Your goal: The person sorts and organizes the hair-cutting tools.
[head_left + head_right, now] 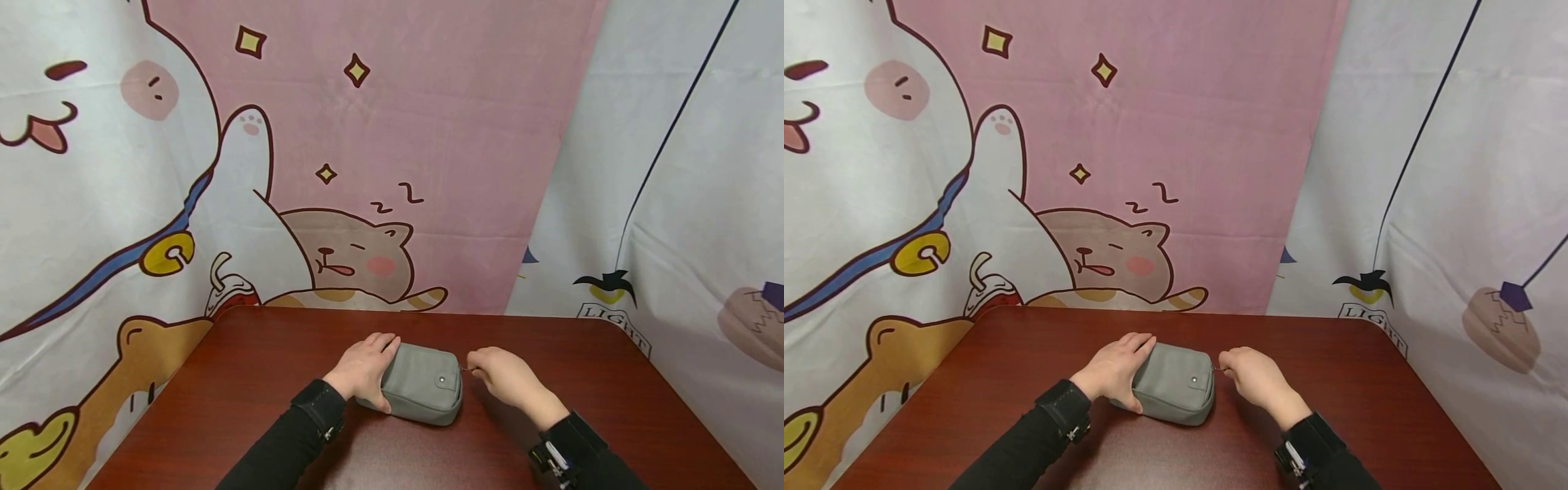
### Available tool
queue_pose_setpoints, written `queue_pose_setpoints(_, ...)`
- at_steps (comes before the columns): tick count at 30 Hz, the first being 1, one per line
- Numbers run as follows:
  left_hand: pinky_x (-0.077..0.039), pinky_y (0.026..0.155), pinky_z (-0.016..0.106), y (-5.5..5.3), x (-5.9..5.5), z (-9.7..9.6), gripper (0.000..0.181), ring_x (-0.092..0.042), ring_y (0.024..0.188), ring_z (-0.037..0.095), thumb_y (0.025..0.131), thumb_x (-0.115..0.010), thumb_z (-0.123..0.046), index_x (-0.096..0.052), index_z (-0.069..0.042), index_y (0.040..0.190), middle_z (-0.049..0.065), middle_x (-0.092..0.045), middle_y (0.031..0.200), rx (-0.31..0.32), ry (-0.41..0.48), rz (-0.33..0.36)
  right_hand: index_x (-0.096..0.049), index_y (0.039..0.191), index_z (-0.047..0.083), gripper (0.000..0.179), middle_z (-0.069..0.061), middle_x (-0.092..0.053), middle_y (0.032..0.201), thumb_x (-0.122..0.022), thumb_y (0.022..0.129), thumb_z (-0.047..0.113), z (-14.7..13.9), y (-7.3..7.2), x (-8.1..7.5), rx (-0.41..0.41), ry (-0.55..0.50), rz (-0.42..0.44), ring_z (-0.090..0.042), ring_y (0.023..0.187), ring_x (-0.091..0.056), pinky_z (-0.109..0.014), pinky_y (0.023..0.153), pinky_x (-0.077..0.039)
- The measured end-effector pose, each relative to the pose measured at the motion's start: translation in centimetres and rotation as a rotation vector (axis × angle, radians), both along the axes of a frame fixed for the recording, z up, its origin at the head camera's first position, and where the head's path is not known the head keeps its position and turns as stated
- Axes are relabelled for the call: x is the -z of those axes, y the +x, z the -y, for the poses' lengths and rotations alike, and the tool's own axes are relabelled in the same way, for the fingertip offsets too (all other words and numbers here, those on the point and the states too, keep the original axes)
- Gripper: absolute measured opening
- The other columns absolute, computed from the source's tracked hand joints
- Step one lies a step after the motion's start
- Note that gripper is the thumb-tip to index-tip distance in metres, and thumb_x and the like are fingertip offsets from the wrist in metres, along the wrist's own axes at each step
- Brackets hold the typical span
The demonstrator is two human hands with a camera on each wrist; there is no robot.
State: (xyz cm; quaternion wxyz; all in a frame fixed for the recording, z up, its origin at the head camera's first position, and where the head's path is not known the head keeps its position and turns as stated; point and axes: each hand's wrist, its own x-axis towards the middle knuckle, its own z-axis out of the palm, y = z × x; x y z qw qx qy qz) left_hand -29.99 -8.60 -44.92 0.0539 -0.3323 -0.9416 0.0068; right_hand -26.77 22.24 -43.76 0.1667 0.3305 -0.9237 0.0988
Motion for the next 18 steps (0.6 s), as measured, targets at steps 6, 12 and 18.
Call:
queue_pose_setpoints(6, -0.039, 0.106, 0.043, 0.02, 0.10, -0.08, 0.129, -0.037, 0.137, 0.028, 0.050, -0.088, -0.067, -0.036, -0.006, 0.152, 0.010, -0.039, 0.152, -0.005, -0.002, -0.003, -0.058, 0.081, 0.019, 0.026, 0.010, -0.055, 0.077, -0.078, 0.082, 0.003, 0.04, 0.24, -0.12, -0.017, 0.012, -0.022, -0.013, 0.075, -0.058, -0.032, 0.065, -0.050)
queue_pose_setpoints(12, -0.038, 0.107, 0.043, -0.01, 0.30, -0.11, 0.130, -0.036, 0.138, 0.027, 0.051, -0.087, -0.068, -0.034, -0.008, 0.153, 0.009, -0.037, 0.153, -0.016, -0.008, -0.004, -0.057, 0.081, 0.021, 0.027, 0.010, -0.055, 0.078, -0.078, 0.082, 0.002, 0.00, 0.34, -0.20, -0.033, 0.020, -0.013, -0.011, 0.074, -0.056, -0.031, 0.064, -0.049)
queue_pose_setpoints(18, -0.040, 0.106, 0.043, 0.04, 0.43, -0.01, 0.130, -0.037, 0.137, 0.027, 0.050, -0.087, -0.068, -0.036, -0.006, 0.152, 0.010, -0.039, 0.152, -0.005, -0.003, -0.028, -0.059, 0.082, 0.019, 0.024, 0.010, -0.055, 0.078, -0.078, 0.081, 0.003, -0.02, 0.61, -0.21, -0.078, 0.032, -0.045, -0.011, 0.074, -0.056, -0.030, 0.063, -0.049)
